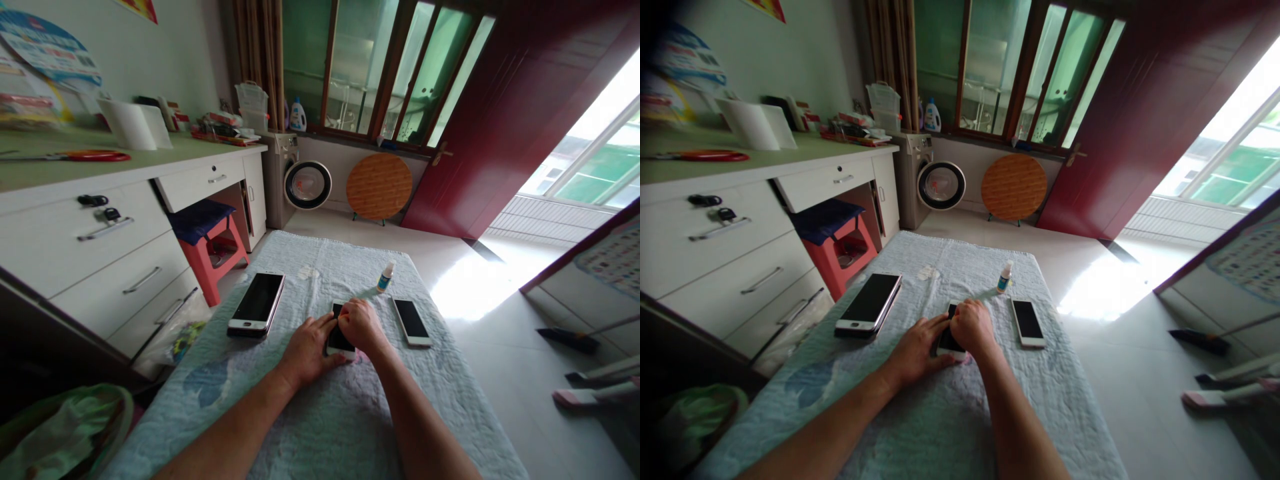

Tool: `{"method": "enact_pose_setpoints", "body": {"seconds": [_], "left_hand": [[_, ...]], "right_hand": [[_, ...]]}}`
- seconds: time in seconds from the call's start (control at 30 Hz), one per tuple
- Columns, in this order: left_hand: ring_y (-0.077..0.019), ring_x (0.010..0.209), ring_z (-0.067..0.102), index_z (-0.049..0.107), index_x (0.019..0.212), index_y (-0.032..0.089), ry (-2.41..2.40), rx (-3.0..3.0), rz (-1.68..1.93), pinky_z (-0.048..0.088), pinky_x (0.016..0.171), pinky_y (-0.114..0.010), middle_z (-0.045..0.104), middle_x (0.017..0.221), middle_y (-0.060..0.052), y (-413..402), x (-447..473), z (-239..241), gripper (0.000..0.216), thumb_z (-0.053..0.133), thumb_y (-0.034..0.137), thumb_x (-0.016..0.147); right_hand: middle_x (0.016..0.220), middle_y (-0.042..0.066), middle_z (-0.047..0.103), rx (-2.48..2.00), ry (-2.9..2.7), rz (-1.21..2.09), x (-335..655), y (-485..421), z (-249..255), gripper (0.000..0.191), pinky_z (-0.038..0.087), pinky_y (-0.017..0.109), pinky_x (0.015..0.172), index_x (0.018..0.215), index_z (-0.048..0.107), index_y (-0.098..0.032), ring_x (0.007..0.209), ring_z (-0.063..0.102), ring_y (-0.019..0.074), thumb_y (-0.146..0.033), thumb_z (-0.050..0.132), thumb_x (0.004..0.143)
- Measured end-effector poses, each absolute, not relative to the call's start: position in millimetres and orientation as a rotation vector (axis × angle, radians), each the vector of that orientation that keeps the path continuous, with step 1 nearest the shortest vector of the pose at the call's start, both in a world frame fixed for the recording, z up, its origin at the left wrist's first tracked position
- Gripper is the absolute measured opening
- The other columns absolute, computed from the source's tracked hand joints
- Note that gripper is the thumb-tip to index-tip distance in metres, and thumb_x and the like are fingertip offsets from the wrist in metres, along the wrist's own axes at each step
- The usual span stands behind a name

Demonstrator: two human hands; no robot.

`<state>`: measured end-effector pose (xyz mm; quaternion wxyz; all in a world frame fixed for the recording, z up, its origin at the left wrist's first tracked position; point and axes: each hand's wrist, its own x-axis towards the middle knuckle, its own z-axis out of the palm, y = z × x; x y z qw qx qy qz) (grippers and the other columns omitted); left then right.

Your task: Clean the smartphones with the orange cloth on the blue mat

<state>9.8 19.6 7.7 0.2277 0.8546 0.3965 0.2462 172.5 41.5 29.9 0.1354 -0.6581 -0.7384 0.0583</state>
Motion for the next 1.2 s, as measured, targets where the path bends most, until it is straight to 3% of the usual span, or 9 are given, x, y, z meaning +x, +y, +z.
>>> {"method": "enact_pose_setpoints", "body": {"seconds": [0.9,1.2], "left_hand": [[-0.0321,0.115,0.057,0.055,0.129,0.021,1.077,2.348,0.718,0.041,0.103,-0.044,0.057,0.134,-0.01,18.7,10.0,8.2,0.075,0.063,0.072,0.074],[-0.0294,0.118,0.055,0.052,0.132,0.022,1.02,2.314,0.774,0.041,0.103,-0.041,0.056,0.136,-0.008,17.1,10.8,13.7,0.073,0.067,0.066,0.075]], "right_hand": [[0.08,0.005,0.066,-1.838,-2.139,0.218,170.8,38.3,30.5,0.019,0.036,0.024,0.076,0.074,0.067,-0.016,0.079,0.056,0.0156,-0.012,0.048,0.077],[0.089,0.007,0.063,-1.878,-2.077,0.122,169.7,37.1,26.5,0.023,0.034,0.025,0.079,0.087,0.069,-0.017,0.086,0.054,0.0173,-0.02,0.047,0.091]]}}
